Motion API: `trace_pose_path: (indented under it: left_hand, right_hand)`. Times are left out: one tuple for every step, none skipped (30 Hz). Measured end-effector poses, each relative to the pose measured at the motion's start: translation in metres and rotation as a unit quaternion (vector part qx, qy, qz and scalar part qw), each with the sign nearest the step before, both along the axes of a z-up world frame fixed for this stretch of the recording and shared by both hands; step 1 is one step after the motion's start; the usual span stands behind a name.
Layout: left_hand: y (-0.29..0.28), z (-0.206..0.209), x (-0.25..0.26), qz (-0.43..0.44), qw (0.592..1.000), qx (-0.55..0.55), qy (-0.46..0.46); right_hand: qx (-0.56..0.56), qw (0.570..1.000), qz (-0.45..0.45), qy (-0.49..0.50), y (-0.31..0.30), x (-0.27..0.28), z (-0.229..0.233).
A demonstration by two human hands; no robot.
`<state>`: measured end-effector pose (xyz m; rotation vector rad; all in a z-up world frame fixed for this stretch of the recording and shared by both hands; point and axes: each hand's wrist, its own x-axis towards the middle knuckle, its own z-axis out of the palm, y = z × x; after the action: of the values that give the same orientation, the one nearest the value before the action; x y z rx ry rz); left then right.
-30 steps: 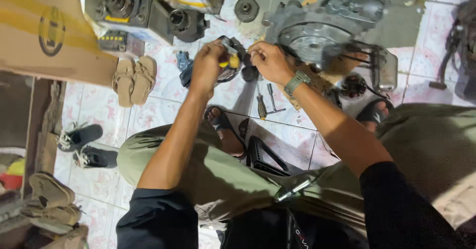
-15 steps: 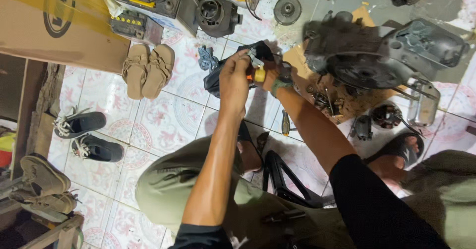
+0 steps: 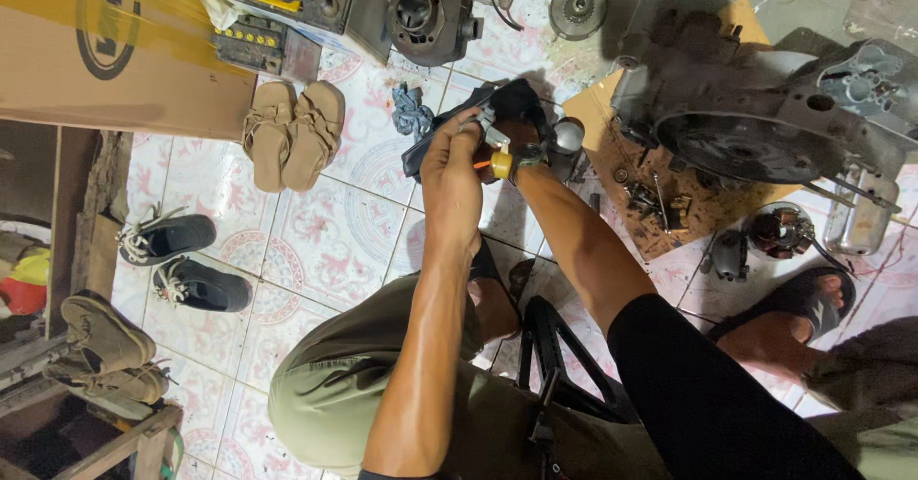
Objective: The person sits on the floor and uses a wrench to loosen and remove a bolt from a small engine block. They then use their fingers to remove a small internal component and place it on the floor. Finally, they open a new package containing a utility knife and remove the knife from its packaging.
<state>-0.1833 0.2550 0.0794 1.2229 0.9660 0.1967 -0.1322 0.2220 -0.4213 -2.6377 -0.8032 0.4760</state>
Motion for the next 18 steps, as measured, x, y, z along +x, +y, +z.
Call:
trace_pose_path:
  left_hand:
    - [0.002,0.001,0.000,0.008,1.000,0.005,0.002]
    - [0.004,0.001,-0.001,0.018,1.000,0.010,0.003]
    - [0.005,0.000,-0.001,0.020,1.000,0.011,0.002]
    - [0.007,0.000,-0.002,0.035,0.999,0.010,0.000]
    - [0.009,0.000,-0.002,0.050,0.999,0.009,-0.002]
    - [0.013,-0.007,-0.001,0.051,0.999,0.009,-0.004]
    - [0.018,-0.014,-0.001,0.064,0.998,0.008,-0.018]
    - [0.021,-0.022,-0.003,0.078,0.996,0.005,-0.031]
    - [0.021,-0.014,-0.003,0.079,0.996,0.004,-0.031]
    - [0.021,-0.006,-0.002,0.074,0.997,0.017,0.003]
    - [0.021,0.002,-0.002,0.069,0.996,0.030,0.038]
    - [0.022,0.004,-0.002,0.071,0.996,0.029,0.037]
    - [0.023,0.006,-0.003,0.077,0.996,0.026,0.031]
    - [0.023,0.009,-0.003,0.083,0.996,0.021,0.025]
    - [0.026,0.005,-0.002,0.084,0.996,0.020,0.023]
    - [0.027,0.001,-0.002,0.080,0.996,0.026,0.015]
    - [0.027,-0.003,-0.003,0.077,0.997,0.031,0.007]
    - [0.027,-0.003,-0.003,0.075,0.997,0.031,0.003]
  right_hand:
    - [0.012,0.952,-0.238,0.191,0.015,0.003,0.080]
    - [0.022,0.816,-0.449,0.365,0.030,0.044,0.184]
    - [0.022,0.817,-0.447,0.364,0.022,0.034,0.165]
    - [-0.076,0.957,-0.198,0.196,0.015,0.026,0.147]
    - [-0.163,0.984,0.075,0.006,0.008,0.017,0.128]
    - [-0.163,0.984,0.076,0.005,0.008,0.019,0.129]
    - [-0.153,0.986,0.069,-0.003,0.009,0.021,0.129]
    - [-0.146,0.987,0.061,-0.009,0.007,0.020,0.130]
    - [-0.147,0.987,0.062,-0.009,0.003,0.016,0.172]
    - [-0.137,0.989,0.059,0.007,0.000,0.014,0.215]
    - [-0.127,0.990,0.056,0.023,-0.004,0.011,0.258]
    - [-0.128,0.990,0.058,0.021,-0.005,0.007,0.280]
    - [-0.106,0.973,0.047,-0.199,-0.005,0.002,0.302]
    - [-0.079,0.907,0.032,-0.413,-0.008,-0.001,0.325]
    - [-0.080,0.905,0.033,-0.415,-0.010,0.004,0.297]
    - [-0.003,0.950,0.058,-0.308,-0.014,0.006,0.268]
    - [0.075,0.975,0.081,-0.195,-0.020,0.009,0.240]
    - [0.074,0.974,0.079,-0.199,-0.023,0.014,0.244]
